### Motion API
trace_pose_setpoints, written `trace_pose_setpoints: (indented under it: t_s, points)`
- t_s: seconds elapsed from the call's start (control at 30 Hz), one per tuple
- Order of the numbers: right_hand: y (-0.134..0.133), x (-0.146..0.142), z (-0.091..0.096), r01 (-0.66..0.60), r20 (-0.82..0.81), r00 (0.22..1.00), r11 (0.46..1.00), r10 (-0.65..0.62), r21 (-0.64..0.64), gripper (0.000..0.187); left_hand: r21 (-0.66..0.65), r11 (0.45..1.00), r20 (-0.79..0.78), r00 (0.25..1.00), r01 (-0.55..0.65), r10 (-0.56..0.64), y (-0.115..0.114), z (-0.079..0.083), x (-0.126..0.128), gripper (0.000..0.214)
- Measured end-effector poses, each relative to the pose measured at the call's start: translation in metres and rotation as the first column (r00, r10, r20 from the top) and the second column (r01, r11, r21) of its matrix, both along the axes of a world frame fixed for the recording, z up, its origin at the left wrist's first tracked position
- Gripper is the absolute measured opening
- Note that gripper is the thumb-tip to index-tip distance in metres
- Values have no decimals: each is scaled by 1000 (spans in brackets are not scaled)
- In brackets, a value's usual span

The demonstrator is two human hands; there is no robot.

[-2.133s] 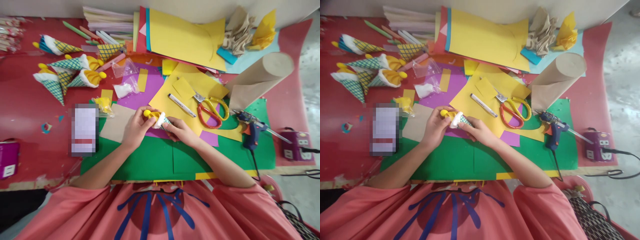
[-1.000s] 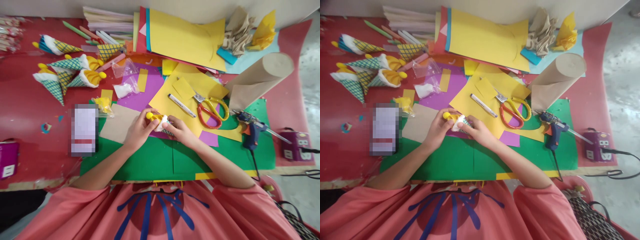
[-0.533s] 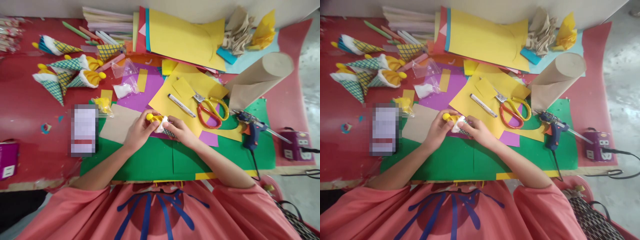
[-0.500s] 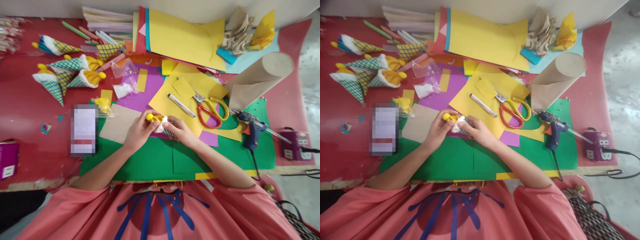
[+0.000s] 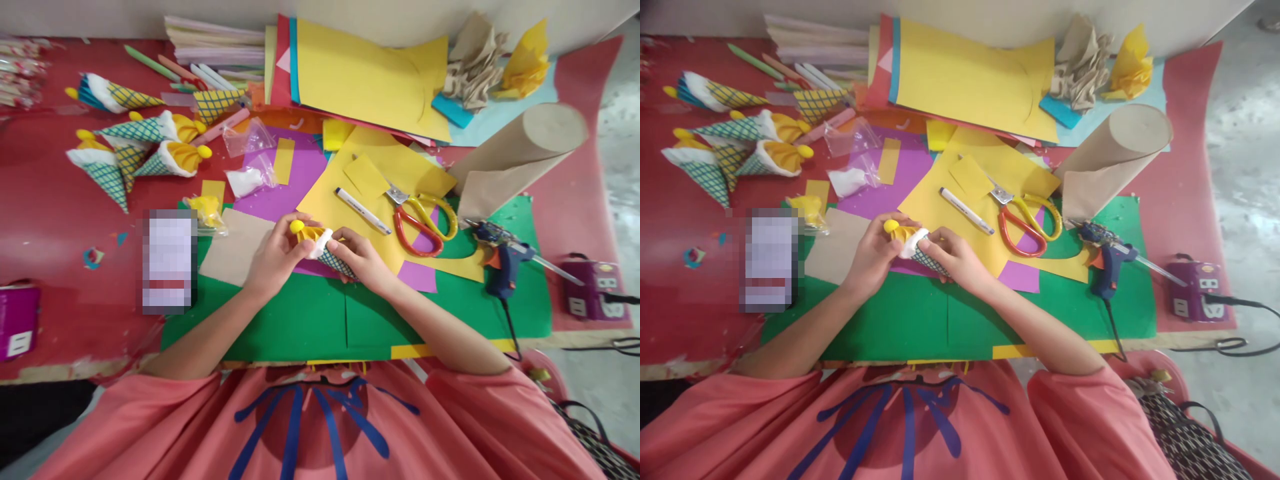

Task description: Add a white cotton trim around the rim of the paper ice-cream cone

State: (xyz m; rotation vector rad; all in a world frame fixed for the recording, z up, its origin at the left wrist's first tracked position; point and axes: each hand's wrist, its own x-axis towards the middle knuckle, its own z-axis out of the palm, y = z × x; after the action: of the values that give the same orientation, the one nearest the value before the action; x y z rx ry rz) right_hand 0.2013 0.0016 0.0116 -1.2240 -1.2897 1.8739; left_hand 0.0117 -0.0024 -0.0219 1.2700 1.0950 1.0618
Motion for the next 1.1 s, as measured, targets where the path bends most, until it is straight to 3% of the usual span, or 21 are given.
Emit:
trace_pose_setpoints:
  t_s: [0.13,0.4,1.1]
  points:
    - [-1,2,1,-16,-18,1000,1000,16,-20,44,-64,998,114,993,-4,12,-1,-2,1,53]
    - [2,5,6,-138,99,986,989,133,44,56,-11,1000,62,998,-6,7,-4,4,3,51]
    - [0,4,6,-124,136,984,991,116,57,55,6,999,56,998,38,-38,-6,8,3,44]
